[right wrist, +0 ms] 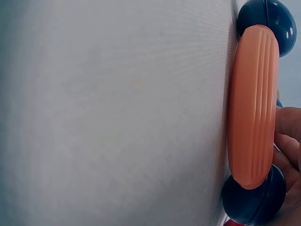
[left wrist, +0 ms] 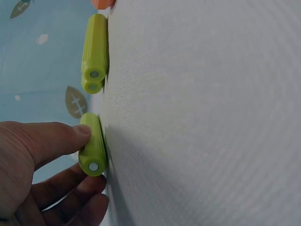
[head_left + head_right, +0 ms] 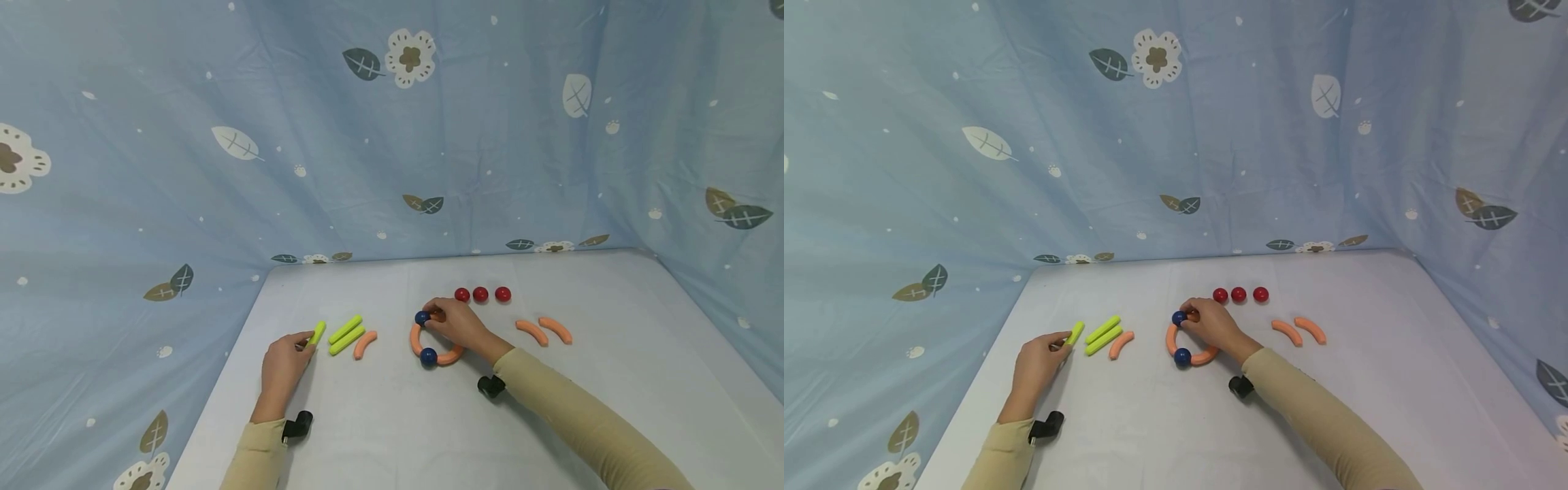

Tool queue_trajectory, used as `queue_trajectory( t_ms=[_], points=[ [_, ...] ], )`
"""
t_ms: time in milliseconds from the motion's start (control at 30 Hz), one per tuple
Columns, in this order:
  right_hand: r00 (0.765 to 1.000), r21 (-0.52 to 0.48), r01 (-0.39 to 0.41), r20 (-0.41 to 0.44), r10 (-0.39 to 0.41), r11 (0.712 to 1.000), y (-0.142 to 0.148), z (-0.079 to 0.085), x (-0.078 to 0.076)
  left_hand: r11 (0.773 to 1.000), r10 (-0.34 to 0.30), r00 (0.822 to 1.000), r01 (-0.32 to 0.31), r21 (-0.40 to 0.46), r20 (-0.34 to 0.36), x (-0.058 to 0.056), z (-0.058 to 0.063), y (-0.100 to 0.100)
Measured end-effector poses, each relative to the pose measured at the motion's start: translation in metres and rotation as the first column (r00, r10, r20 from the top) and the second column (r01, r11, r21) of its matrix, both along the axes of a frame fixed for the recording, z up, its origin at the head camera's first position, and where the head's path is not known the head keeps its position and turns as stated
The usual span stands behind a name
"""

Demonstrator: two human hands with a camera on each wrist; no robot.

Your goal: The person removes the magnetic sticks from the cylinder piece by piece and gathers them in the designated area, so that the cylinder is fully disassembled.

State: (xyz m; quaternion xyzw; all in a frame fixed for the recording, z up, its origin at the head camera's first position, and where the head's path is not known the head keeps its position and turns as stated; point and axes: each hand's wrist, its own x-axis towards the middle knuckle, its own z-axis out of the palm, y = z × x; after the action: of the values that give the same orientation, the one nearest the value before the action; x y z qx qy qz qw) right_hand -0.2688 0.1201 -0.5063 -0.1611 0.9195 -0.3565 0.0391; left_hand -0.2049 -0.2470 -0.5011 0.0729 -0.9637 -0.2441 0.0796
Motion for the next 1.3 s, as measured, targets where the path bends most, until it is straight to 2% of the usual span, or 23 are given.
queue_trajectory(
  t_ms=[267,500,700,1000,1200,1300],
  points=[
    [1.0,0.009,0.003,0.021,-0.003,1.0,0.001,0.0,0.001,1.0,-0.005,1.0,0.005,0.02,-0.012,0.001,-0.004,-0.001],
    [0.999,-0.036,0.036,0.035,-0.034,0.999,0.012,-0.001,0.004,0.999,0.01,1.0,-0.01,0.039,-0.011,0.002,-0.004,0.0],
    [1.0,-0.032,-0.001,-0.02,0.001,0.999,0.026,0.0,0.01,0.999,0.011,1.0,-0.011,0.037,-0.009,0.003,-0.003,0.0],
    [0.991,0.027,-0.049,-0.124,0.052,0.998,0.038,0.009,0.03,1.0,0.008,0.998,-0.007,0.012,-0.063,-0.001,-0.001,0.003],
    [0.988,0.021,-0.057,-0.145,0.06,0.998,0.044,0.01,0.043,0.999,-0.034,0.989,0.032,-0.019,-0.144,-0.002,0.009,0.014],
    [0.982,0.029,-0.063,-0.178,0.067,0.998,0.046,0.01,0.05,0.998,-0.056,0.985,0.056,-0.005,-0.164,0.001,0.014,0.023]
  ],
)
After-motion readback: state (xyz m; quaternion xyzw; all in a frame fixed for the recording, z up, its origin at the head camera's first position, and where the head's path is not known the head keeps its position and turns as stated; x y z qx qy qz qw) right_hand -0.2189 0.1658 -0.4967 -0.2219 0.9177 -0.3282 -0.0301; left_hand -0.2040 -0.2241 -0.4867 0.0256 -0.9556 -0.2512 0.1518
